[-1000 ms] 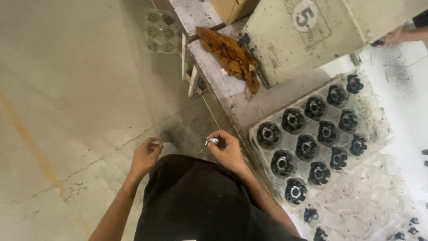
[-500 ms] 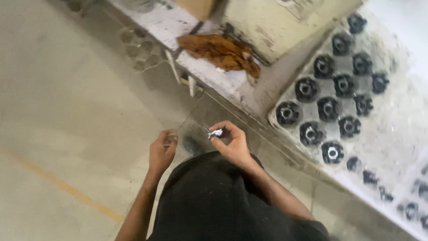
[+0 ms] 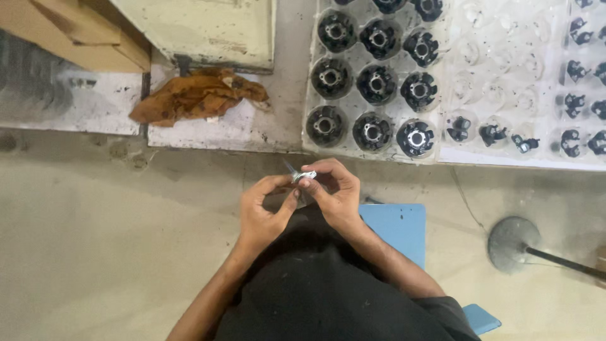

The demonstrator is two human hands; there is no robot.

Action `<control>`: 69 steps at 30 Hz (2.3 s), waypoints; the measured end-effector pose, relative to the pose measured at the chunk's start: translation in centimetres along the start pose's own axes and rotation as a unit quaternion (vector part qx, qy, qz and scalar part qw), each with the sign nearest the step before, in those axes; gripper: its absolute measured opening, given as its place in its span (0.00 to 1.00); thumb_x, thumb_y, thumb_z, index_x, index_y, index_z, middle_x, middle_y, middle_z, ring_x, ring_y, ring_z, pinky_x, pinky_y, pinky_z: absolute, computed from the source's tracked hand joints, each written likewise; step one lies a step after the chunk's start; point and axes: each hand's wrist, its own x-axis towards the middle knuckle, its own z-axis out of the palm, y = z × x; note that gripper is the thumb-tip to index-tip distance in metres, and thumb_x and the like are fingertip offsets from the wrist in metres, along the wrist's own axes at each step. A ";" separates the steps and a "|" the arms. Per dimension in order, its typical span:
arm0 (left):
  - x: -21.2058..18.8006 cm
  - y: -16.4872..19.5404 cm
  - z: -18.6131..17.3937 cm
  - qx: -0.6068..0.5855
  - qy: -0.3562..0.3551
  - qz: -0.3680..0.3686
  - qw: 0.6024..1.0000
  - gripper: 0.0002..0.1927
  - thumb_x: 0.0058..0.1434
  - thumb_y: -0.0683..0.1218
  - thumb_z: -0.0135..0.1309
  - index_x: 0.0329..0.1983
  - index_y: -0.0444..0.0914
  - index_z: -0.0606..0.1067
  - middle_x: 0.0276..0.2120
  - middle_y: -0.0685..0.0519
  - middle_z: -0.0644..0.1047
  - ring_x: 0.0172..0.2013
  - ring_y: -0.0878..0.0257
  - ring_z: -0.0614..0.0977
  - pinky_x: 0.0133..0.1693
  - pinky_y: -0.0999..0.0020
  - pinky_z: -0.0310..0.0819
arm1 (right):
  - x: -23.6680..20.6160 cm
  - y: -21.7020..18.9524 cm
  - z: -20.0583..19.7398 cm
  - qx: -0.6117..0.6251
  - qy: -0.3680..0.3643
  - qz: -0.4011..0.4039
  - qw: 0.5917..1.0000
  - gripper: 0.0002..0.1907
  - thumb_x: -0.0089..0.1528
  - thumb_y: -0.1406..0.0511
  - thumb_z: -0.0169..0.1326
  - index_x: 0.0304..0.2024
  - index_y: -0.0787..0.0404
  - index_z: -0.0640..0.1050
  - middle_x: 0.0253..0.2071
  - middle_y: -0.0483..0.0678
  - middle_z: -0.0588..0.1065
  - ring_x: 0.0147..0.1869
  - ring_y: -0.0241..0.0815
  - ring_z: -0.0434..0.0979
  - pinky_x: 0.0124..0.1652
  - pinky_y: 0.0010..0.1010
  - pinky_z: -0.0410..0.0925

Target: The person sits at a workbench with trays of small black rotor-like components. They pick up a tube of adhesive, open it, and squeeze adhesive onto individual components one at a time, placing treated parts back into the trays.

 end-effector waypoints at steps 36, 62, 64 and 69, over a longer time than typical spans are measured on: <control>13.4 2.2 14.0 0.024 -0.058 0.210 0.976 0.05 0.60 0.38 0.65 0.36 0.33 0.79 0.34 0.48 0.82 0.35 0.61 0.85 0.38 0.70 0.77 | 6.7 -1.4 -13.3 0.105 0.105 -0.060 0.987 0.05 0.65 0.72 0.60 0.43 0.67 0.79 0.44 0.46 0.79 0.49 0.32 0.77 0.50 0.25 0.70; 14.6 -7.3 9.9 0.474 -0.236 0.186 0.828 0.18 0.54 0.56 0.59 0.39 0.38 0.80 0.68 0.30 0.59 0.72 0.28 0.50 0.66 0.26 0.36 | 5.7 -1.2 -13.0 0.147 0.275 -0.061 0.948 0.10 0.67 0.73 0.54 0.51 0.69 0.77 0.47 0.50 0.79 0.40 0.39 0.79 0.43 0.34 0.74; 14.4 -7.0 10.2 0.494 -0.254 0.140 0.819 0.23 0.55 0.60 0.60 0.41 0.37 0.78 0.70 0.31 0.57 0.72 0.28 0.48 0.65 0.30 0.33 | 6.0 -1.6 -12.8 0.138 0.261 -0.048 0.954 0.10 0.67 0.73 0.53 0.51 0.69 0.77 0.46 0.52 0.80 0.41 0.40 0.79 0.43 0.35 0.75; 14.0 -4.9 10.1 0.365 -0.225 0.068 0.901 0.22 0.59 0.57 0.61 0.46 0.37 0.76 0.64 0.34 0.63 0.66 0.35 0.63 0.66 0.37 0.52 | 6.2 -2.8 -12.6 0.125 0.203 -0.026 0.971 0.10 0.68 0.73 0.53 0.52 0.70 0.76 0.41 0.55 0.80 0.41 0.41 0.80 0.46 0.34 0.75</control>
